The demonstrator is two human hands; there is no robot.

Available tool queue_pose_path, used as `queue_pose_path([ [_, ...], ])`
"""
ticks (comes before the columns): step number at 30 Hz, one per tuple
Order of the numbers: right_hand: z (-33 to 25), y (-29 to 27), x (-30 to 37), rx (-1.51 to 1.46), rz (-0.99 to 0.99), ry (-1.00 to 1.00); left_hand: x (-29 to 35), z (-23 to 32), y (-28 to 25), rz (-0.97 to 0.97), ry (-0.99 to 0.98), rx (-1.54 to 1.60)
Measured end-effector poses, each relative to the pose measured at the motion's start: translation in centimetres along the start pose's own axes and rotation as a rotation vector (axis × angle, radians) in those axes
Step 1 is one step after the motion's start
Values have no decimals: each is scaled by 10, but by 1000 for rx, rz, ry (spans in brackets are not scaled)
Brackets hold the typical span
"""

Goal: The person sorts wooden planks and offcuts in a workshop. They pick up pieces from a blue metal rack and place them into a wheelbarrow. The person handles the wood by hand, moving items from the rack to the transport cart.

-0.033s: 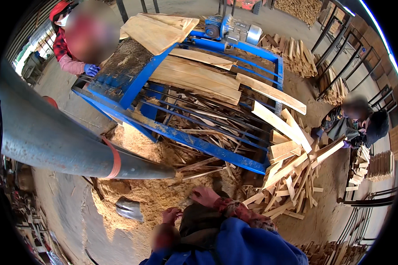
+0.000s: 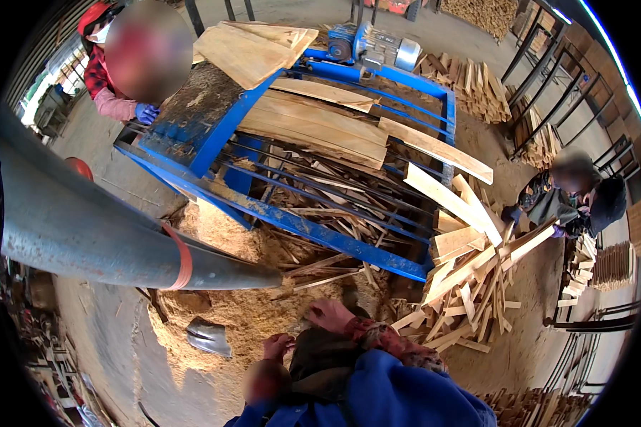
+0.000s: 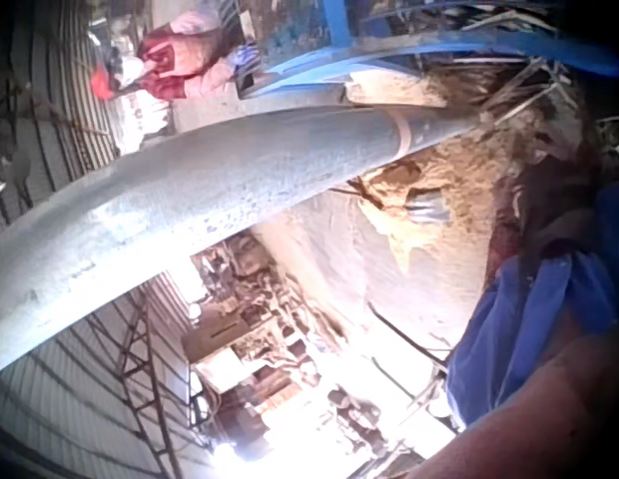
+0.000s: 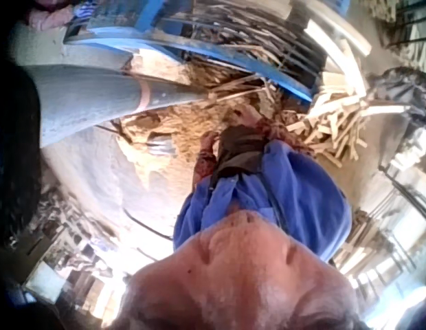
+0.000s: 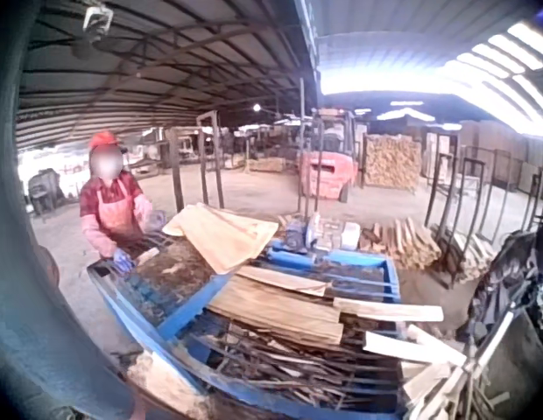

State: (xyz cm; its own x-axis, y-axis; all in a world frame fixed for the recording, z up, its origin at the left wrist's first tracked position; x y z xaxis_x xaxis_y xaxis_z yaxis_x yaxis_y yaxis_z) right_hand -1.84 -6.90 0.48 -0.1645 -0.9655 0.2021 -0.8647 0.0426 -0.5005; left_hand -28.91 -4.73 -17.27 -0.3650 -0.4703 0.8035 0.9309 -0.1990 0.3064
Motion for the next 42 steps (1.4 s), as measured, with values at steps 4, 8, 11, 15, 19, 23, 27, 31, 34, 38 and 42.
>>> queue_pose_path([
  [4,-4,-43,-1,-51,81,-46,-1,11,54,-18,-44,-67],
  [8,-8,-94,-2,-104,168,-85,-20,21,90,-27,-29,-128],
  [11,-9,-129,-1,-121,215,-75,-26,31,108,-10,3,-119],
  [15,-18,-179,6,-109,289,-79,-31,38,128,31,-18,-117],
  [19,-37,-232,18,-68,382,-102,-28,45,143,54,-43,-164],
  [23,-34,-314,43,48,609,-154,-29,45,143,80,-39,-129],
  [27,18,-405,74,323,949,85,-27,46,138,96,-38,-150],
  [31,108,-437,57,373,812,199,-33,46,140,94,-35,-171],
  [34,169,-453,54,643,672,362,-35,54,142,72,-19,-128],
  [38,251,-468,91,721,564,655,-27,59,144,72,4,-43],
  [42,258,-464,89,856,612,571,-25,47,132,120,-37,-124],
])
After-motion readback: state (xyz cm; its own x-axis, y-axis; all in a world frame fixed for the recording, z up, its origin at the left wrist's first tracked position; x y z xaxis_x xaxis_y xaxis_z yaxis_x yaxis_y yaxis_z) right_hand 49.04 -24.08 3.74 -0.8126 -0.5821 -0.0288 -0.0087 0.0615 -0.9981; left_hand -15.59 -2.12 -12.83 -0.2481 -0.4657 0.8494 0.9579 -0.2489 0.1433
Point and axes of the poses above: each hand's wrist, its own x-axis away from the middle knuckle, its own y-axis out of the palm, z = x × y, the point moved 5 cm from there along -x, towards the middle knuckle, and after that the axes turned 6 degrees about x, right-handed, at the moved point
